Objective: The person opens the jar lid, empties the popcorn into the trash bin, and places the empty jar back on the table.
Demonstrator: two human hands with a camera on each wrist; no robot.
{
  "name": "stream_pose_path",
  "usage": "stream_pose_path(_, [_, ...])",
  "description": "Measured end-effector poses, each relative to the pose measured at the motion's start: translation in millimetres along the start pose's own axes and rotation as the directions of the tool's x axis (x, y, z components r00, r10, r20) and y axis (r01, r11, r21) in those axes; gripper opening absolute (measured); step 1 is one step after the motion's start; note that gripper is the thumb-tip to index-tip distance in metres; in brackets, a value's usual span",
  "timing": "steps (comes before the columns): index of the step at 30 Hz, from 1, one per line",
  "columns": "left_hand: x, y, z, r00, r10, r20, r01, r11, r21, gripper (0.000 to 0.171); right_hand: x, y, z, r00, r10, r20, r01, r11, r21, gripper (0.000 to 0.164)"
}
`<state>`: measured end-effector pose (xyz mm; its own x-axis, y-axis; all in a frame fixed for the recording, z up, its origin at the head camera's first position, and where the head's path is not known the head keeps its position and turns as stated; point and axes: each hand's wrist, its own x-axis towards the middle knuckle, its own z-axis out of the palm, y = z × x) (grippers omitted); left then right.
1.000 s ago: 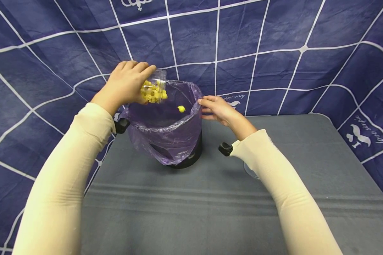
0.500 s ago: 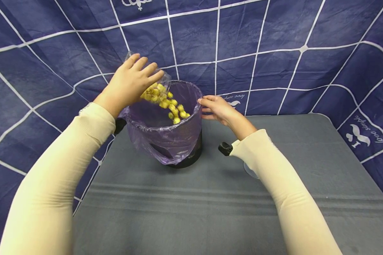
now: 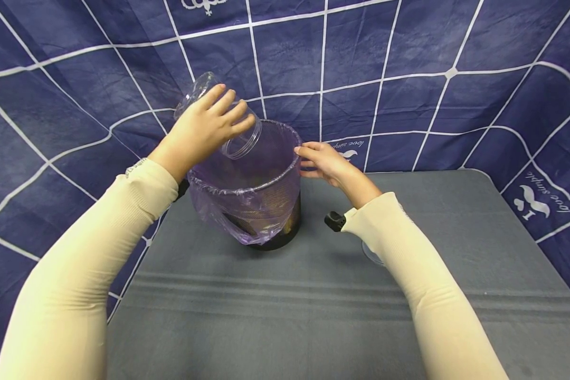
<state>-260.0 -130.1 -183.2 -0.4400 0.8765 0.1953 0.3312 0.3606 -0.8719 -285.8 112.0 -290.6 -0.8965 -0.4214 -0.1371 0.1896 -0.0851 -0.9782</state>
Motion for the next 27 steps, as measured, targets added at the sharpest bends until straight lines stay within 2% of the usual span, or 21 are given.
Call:
stream_pose_path(5, [-2.9,0.4,2.1,0.995,-0.069,-0.078,0.067,0.997,-0.034,0.036,-0.1,-0.1,-0.3,1.000,0.001,-0.004,-0.001,1.000,0.003,0.060])
stream_pose_path(8, [-5.3,0.8,5.4,0.989,-0.119,-0.093,0.110,0.989,-0.095,0.034,0.1,0.1,-0.3,1.000,0.000,0.000,0.000,1.000,0.003,0.061])
stream_pose_path(10, [-6.6,0.8,6.4,0.987,-0.155,-0.031,0.148,0.975,-0.166,0.044,0.3,0.4,-0.2,1.000,-0.001,0.003,0.001,1.000,0.002,0.061])
stream_pose_path(12, [-7.7,0.3,6.4,0.980,-0.191,0.053,0.199,0.949,-0.246,0.065,0.4,0.8,0.2,1.000,-0.002,0.004,0.002,1.000,0.002,0.061])
stream_pose_path(15, [-8.7,-0.4,5.5,0.954,-0.246,0.172,0.290,0.901,-0.321,0.094,0.3,1.3,0.8,1.000,-0.003,-0.002,0.003,1.000,0.008,0.059])
stream_pose_path(20, [-10.9,-1.9,7.4,0.904,-0.348,0.247,0.423,0.810,-0.405,0.101,-0.1,1.3,1.1,1.000,-0.007,-0.007,0.007,1.000,0.014,0.058])
stream_pose_path(24, [-13.5,-4.6,8.3,0.844,-0.431,0.318,0.535,0.696,-0.478,0.105,0.6,1.6,0.7,1.000,-0.007,-0.003,0.007,1.000,0.008,0.059])
stream_pose_path(27, [-15.8,-6.9,8.0,0.789,-0.495,0.364,0.612,0.581,-0.537,0.107,0.6,1.6,0.6,1.000,-0.006,-0.004,0.006,1.000,0.006,0.058])
